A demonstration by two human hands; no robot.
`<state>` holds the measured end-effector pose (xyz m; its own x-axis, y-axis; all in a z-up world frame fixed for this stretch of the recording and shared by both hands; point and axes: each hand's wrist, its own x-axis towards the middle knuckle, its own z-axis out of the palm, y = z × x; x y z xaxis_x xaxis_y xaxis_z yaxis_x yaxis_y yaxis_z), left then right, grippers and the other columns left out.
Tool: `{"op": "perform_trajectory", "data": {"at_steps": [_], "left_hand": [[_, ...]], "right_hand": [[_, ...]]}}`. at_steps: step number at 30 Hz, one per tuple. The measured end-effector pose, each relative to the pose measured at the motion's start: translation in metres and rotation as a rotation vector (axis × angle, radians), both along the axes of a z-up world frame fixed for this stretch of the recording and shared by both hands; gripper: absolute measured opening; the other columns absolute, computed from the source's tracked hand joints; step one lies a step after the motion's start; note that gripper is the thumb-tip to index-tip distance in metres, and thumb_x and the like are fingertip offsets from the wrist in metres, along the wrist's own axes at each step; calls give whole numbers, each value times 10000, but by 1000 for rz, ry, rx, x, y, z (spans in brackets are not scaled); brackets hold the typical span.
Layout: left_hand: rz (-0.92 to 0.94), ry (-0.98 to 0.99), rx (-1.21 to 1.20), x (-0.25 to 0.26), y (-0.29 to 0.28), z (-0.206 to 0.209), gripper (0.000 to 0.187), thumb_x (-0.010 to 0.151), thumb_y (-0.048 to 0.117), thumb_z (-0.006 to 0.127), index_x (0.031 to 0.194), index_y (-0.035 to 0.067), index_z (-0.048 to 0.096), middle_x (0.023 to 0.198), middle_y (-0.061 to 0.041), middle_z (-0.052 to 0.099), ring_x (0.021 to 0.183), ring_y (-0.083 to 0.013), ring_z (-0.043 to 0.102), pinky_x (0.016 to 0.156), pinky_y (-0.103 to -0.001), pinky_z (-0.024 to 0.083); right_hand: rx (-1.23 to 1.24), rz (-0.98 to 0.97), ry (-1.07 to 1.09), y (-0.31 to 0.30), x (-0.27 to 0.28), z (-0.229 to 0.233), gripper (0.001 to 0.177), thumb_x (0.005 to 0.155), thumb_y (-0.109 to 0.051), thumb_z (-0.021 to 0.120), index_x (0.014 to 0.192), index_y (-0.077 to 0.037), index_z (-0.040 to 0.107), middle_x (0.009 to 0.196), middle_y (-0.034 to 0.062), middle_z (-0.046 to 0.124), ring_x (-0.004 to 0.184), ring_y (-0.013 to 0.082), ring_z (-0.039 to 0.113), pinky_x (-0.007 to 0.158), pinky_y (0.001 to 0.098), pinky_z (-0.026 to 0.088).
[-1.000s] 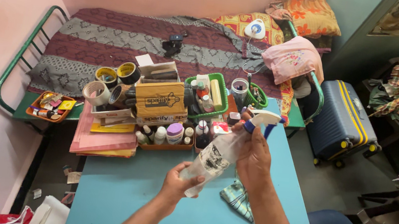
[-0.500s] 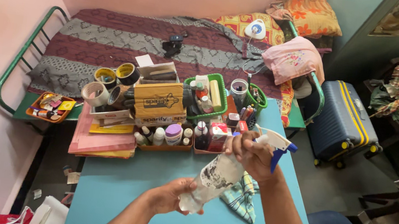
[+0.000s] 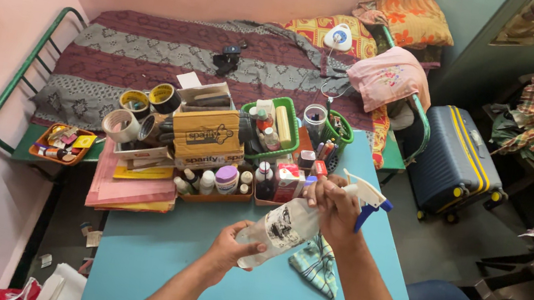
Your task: The person sprays a cleaning solution from a bottle onto a blue table surface and then wipes the table with a cloth. The person folds the cloth and continues wiping the table surface thoroughly.
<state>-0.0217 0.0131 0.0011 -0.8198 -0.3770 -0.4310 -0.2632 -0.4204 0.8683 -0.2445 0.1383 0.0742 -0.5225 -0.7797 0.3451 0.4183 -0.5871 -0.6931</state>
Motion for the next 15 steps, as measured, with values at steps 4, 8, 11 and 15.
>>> {"op": "perform_trajectory", "data": {"at_steps": [4, 8, 11, 15], "left_hand": [[7, 14, -18, -2, 1, -6, 647, 646, 406, 935, 1163, 109, 682, 965, -46, 751, 819, -168, 728, 620, -359, 607], [-132, -63, 26, -7, -12, -14, 679, 647, 438, 901, 1205, 141, 655, 1041, -43, 737, 876, -174, 729, 677, -363, 635], [-250, -143, -126, -13, -27, -18, 686, 742, 474, 867, 1298, 169, 604, 1151, -36, 668, 988, -166, 650, 789, -385, 581], [85, 76, -745, -28, -18, 25, 584, 846, 468, 865, 1239, 108, 626, 1170, -63, 650, 1058, -174, 621, 868, -355, 513]], "right_hand": [[10, -30, -32, 2, -1, -4, 347, 1004, -124, 554, 684, -125, 419, 635, 22, 444, 685, 158, 480, 773, 351, 422], [69, -80, -63, 2, -2, -12, 335, 972, -110, 571, 672, -130, 421, 624, 32, 465, 682, 170, 500, 809, 344, 467], [151, -207, -22, -1, 7, -24, 249, 928, -91, 606, 717, -110, 475, 635, 23, 483, 660, 168, 509, 751, 352, 491], [328, -283, 95, -6, 24, -39, 241, 948, -105, 652, 752, -85, 513, 671, 32, 547, 704, 163, 575, 747, 332, 521]]}}
